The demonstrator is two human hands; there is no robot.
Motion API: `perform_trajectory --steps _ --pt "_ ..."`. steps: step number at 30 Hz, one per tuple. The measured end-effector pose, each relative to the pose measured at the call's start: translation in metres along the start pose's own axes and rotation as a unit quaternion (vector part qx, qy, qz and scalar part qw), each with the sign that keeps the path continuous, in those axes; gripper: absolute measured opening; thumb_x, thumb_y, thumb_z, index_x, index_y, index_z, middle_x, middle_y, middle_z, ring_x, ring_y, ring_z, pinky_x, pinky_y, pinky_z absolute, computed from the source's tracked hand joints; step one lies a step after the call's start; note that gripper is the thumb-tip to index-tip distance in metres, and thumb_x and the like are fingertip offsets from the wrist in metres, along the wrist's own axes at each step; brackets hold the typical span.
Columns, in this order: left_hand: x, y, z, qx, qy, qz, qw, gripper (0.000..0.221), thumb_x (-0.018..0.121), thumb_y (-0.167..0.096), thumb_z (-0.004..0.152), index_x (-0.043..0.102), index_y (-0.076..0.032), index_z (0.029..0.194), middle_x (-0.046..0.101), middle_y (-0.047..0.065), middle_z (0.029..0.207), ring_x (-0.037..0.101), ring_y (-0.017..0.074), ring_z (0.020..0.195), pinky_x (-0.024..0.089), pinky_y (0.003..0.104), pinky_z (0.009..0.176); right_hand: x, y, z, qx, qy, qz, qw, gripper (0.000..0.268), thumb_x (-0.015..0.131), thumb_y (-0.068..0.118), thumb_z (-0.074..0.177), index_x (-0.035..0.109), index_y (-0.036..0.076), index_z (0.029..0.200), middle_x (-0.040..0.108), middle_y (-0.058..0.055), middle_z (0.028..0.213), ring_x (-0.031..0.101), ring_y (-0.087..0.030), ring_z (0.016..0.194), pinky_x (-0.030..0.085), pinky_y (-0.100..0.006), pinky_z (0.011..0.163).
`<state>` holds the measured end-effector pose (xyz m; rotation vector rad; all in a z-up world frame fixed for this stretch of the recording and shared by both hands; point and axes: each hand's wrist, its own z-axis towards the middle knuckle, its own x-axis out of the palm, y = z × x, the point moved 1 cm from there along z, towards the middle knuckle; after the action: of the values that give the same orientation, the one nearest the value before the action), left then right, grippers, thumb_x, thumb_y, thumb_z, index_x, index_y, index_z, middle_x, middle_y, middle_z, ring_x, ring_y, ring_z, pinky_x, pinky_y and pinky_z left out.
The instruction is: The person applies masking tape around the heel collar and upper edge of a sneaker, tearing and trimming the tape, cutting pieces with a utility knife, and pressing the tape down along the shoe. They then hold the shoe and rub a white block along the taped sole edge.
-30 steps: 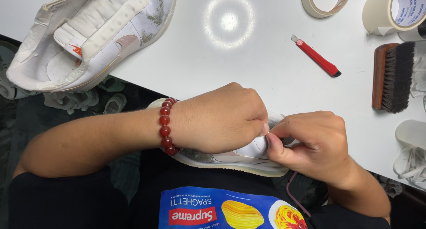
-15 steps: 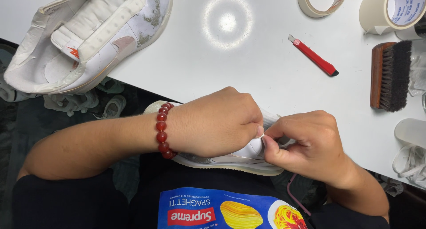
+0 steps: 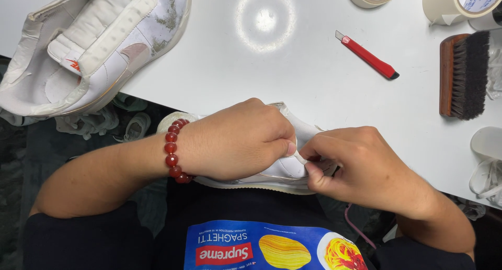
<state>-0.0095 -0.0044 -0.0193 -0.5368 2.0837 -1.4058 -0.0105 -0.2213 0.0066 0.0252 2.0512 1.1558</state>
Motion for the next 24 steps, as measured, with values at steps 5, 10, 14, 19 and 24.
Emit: perform_trajectory --steps 5,10,14,19,24 --pt "-0.006 -0.004 0.003 -0.028 0.023 -0.003 0.999 0.032 0.055 -0.025 0.091 0.077 -0.002 0.088 0.073 0.018 0.070 0.071 0.0291 0.063 0.056 0.039 0.065 -0.004 0.000 0.004 0.011 0.046 -0.005 0.999 0.015 0.074 0.004 0.070 0.073 0.005 0.086 0.075 -0.006 0.069 0.074 -0.019 0.060 0.058 -0.029 0.054" --pt "-0.009 0.003 0.003 -0.049 0.046 -0.008 0.998 0.033 0.056 -0.026 0.090 0.077 -0.002 0.087 0.073 0.015 0.069 0.070 0.0247 0.058 0.055 0.036 0.061 -0.010 -0.015 0.001 -0.015 0.086 0.049 0.995 0.024 0.071 0.003 0.072 0.074 0.004 0.096 0.078 -0.007 0.078 0.078 -0.018 0.068 0.062 -0.026 0.059" --pt "-0.017 0.006 0.002 -0.041 0.058 -0.072 0.995 0.032 0.057 -0.027 0.090 0.078 -0.004 0.093 0.077 0.011 0.073 0.072 0.0196 0.062 0.056 0.033 0.063 -0.023 -0.030 -0.001 -0.047 0.124 0.147 0.980 0.032 0.070 0.006 0.076 0.077 0.006 0.108 0.082 -0.007 0.092 0.082 -0.015 0.080 0.062 -0.025 0.068" --pt "-0.022 0.007 -0.002 -0.038 0.074 -0.134 0.987 0.031 0.058 -0.026 0.090 0.079 -0.003 0.095 0.080 0.008 0.078 0.071 0.0156 0.068 0.056 0.031 0.066 -0.030 -0.040 -0.002 -0.084 0.126 0.229 0.962 0.030 0.068 0.004 0.078 0.077 0.001 0.107 0.084 -0.010 0.097 0.085 -0.018 0.088 0.068 -0.027 0.078" --pt "-0.020 0.012 -0.001 -0.028 0.080 -0.134 0.987 0.030 0.057 -0.025 0.092 0.079 -0.005 0.098 0.079 0.006 0.078 0.072 0.0139 0.069 0.057 0.029 0.067 -0.027 -0.039 0.004 -0.066 0.164 0.216 0.960 0.023 0.072 0.008 0.076 0.082 0.005 0.097 0.085 -0.006 0.086 0.081 -0.012 0.065 0.061 -0.024 0.055"
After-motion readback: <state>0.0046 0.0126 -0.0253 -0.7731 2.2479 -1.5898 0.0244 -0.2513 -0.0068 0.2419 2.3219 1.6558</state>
